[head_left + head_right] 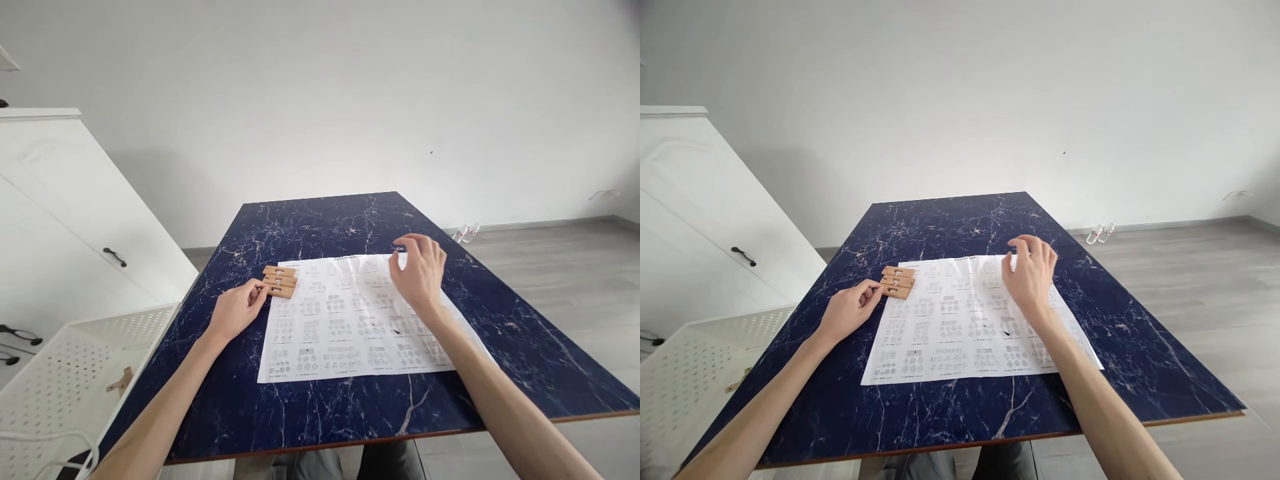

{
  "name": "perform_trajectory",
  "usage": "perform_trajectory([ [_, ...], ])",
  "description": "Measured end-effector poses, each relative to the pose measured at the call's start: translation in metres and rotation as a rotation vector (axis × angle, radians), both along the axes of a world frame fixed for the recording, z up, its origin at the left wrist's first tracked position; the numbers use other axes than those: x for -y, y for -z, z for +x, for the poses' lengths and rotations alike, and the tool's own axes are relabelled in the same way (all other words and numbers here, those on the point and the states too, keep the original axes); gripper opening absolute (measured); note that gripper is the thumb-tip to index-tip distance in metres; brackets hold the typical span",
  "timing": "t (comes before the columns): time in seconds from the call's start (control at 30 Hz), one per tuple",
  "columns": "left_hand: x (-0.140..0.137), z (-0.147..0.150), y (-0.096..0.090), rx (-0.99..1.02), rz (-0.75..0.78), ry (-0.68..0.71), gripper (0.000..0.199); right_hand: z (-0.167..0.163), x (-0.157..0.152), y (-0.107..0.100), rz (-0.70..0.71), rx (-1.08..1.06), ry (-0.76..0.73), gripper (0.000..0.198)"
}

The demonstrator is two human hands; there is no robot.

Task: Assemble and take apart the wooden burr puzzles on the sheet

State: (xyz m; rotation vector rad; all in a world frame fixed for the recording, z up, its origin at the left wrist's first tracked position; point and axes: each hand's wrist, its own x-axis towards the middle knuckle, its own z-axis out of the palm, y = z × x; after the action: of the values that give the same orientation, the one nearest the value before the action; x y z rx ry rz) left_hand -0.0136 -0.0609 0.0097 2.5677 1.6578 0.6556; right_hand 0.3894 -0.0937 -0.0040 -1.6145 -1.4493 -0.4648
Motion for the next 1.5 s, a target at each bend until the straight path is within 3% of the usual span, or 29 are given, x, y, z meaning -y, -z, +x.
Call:
perform_trajectory([
  [0.07, 0.000, -0.001, 0.001, 0.001, 0.008, 0.005, 0.038, 0.016, -0.001, 0.001, -0.044, -0.037, 0.095, 0.023],
  [0.23, 0.000, -0.005, 0.004, 0.019, 0.028, 0.002, 0.038, 0.028, 0.000, 0.006, -0.326, -0.214, 0.145, 0.018],
  [0.5, 0.000, -0.006, 0.006, 0.029, 0.055, 0.024, 0.034, 0.024, 0.001, 0.001, -0.350, -0.414, 0.079, 0.011],
  [0.63, 0.002, -0.004, 0.003, 0.054, 0.076, 0.034, 0.032, 0.025, 0.004, -0.007, -0.267, -0.671, -0.053, 0.018],
  [0.8, 0.013, 0.006, 0.000, 0.101, 0.059, 0.139, 0.031, 0.014, 0.003, -0.016, -0.194, -1.149, -0.406, 0.033],
  [1.0, 0.033, 0.052, -0.012, 0.124, -0.053, 0.368, 0.030, -0.008, 0.003, -0.008, -0.197, -1.574, -0.676, 0.029],
  [1.13, 0.046, 0.105, -0.026, 0.250, -0.328, 0.495, 0.027, -0.024, 0.007, -0.003, -0.234, -1.690, -0.728, 0.025],
  [1.3, 0.060, 0.156, -0.019, 0.541, -0.591, 0.486, 0.026, -0.049, 0.015, -0.009, -0.351, -1.659, -0.817, 0.027],
  [1.5, 0.070, 0.169, 0.004, 0.744, -0.613, 0.380, 0.032, -0.067, 0.029, -0.014, -0.477, -1.600, -0.853, 0.026],
])
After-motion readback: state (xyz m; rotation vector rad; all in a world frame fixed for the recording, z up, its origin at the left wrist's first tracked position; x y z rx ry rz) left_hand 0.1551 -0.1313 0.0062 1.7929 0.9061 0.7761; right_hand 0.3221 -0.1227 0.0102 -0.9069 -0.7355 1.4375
